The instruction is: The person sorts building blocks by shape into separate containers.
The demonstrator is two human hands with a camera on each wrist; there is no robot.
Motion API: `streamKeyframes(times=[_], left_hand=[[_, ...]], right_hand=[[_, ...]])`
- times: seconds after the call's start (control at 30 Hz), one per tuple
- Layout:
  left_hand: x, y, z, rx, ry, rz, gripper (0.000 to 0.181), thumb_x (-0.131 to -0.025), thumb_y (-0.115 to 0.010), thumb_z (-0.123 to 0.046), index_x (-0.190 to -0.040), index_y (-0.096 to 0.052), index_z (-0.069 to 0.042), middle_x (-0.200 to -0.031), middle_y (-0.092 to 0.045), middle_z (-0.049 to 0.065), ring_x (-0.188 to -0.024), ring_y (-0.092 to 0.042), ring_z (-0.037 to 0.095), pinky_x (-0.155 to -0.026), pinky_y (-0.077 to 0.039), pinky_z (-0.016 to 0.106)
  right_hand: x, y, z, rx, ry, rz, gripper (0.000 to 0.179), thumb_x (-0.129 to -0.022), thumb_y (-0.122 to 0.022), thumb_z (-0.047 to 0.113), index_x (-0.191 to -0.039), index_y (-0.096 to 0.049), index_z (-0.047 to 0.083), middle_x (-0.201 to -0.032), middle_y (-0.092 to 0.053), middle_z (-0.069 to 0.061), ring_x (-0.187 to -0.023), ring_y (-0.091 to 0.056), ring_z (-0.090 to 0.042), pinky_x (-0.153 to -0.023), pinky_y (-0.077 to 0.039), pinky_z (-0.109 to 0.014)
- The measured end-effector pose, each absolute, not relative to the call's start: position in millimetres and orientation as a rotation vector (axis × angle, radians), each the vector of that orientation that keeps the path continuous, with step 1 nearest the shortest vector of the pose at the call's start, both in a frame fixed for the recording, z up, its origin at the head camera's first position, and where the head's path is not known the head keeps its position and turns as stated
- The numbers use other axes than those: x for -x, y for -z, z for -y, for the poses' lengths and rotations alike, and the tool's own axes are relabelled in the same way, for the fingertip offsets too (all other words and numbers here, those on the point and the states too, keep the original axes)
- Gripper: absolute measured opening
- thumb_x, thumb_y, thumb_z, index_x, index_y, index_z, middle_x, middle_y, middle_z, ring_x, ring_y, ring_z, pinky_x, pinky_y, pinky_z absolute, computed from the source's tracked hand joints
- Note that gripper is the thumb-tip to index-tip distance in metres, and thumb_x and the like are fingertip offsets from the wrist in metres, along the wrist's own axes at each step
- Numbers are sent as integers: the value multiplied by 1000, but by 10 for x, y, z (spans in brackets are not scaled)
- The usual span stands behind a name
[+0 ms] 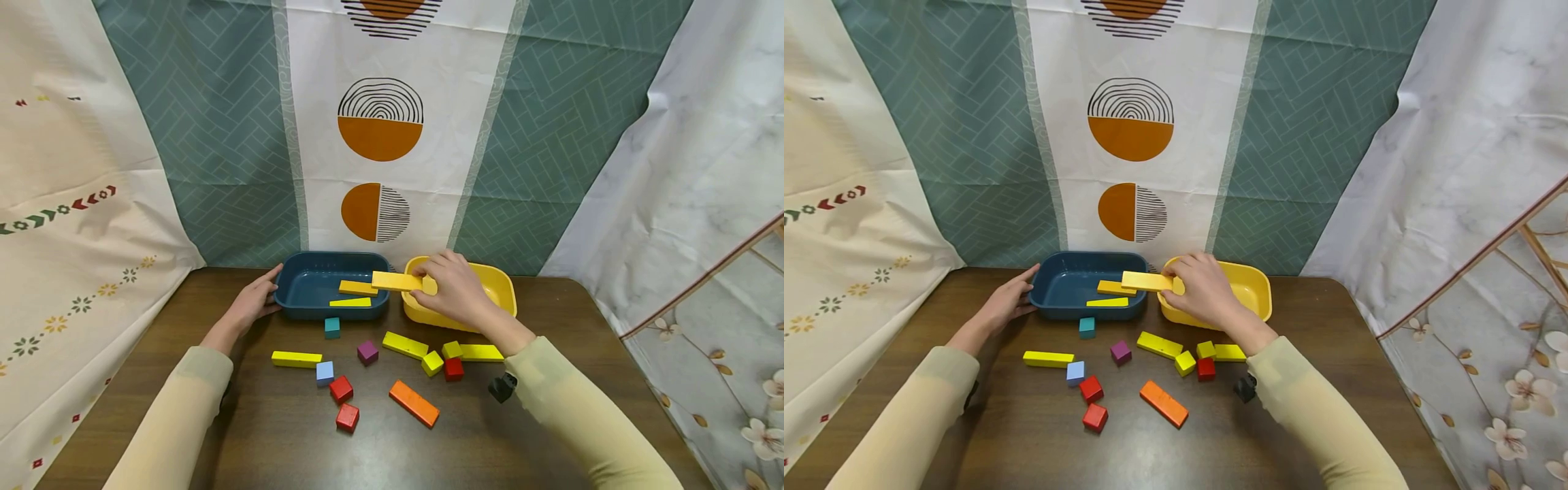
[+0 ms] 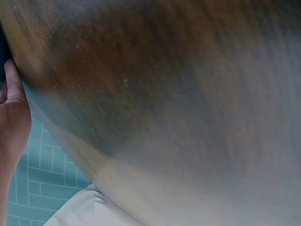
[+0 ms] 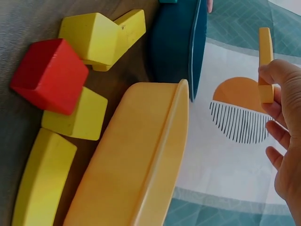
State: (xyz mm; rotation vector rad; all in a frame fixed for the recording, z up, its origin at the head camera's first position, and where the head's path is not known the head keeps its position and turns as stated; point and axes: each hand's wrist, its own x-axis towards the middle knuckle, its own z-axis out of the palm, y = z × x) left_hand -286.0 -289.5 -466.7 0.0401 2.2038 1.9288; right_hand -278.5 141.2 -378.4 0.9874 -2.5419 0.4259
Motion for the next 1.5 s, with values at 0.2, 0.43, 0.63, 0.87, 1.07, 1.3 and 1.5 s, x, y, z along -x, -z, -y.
streamKeyframes(times=[0.2, 0.43, 0.63, 0.87, 1.07, 1.3, 1.5], left_hand=[[2941, 4829, 2948, -42, -1895, -2262, 59, -108, -28, -18, -165, -15, -27, -169, -9, 16, -138, -42, 44, -111, -37, 58], [2953, 4841, 2948, -54, -1886, -2275, 59, -109, -28, -19, -165, -16, -28, -169, -11, 16, -137, -45, 43, -110, -39, 57], [2943, 4807, 2945, -50, -1899, -2251, 59, -109, -27, -17, -165, -14, -27, -169, -10, 18, -139, -42, 45, -112, -35, 58], [2891, 4704, 2905, -44, -1912, -2221, 60, -108, -27, -13, -165, -12, -21, -168, -8, 20, -140, -38, 48, -112, -32, 61], [2841, 4627, 2890, -51, -1909, -2215, 60, -108, -27, -12, -165, -11, -18, -168, -8, 24, -139, -37, 50, -112, -32, 61], [2960, 4829, 2966, -49, -1892, -2255, 59, -109, -26, -18, -165, -13, -27, -169, -10, 19, -138, -41, 45, -112, -35, 59], [2966, 4849, 2973, -56, -1895, -2255, 58, -109, -27, -19, -165, -13, -28, -168, -11, 19, -138, -42, 45, -111, -36, 58]], right_hand=[[2871, 3768, -1287, -1009, -369, 2555, 27, -86, -81, 32, -105, -73, 14, -104, -69, 2, -106, -51, -22, -94, -42, -42], [2945, 3783, -1153, -1005, -336, 2591, 26, -88, -78, 32, -106, -74, 14, -102, -69, 1, -104, -50, -22, -94, -41, -41], [3002, 3809, -1062, -1007, -327, 2598, 25, -89, -78, 33, -104, -72, 15, -102, -68, 1, -106, -50, -23, -96, -41, -41], [3065, 3840, -965, -990, -303, 2620, 25, -90, -76, 35, -104, -73, 15, -102, -68, 1, -105, -51, -22, -96, -42, -41], [3136, 3879, -870, -954, -255, 2665, 26, -90, -76, 38, -105, -74, 16, -101, -68, 3, -104, -51, -21, -96, -42, -40], [3186, 3910, -735, -921, -226, 2715, 28, -91, -75, 40, -108, -74, 18, -104, -69, 4, -107, -50, -20, -97, -42, -40], [3225, 3953, -595, -895, -208, 2756, 31, -91, -75, 43, -110, -75, 19, -107, -69, 5, -107, -49, -20, -98, -41, -39]])
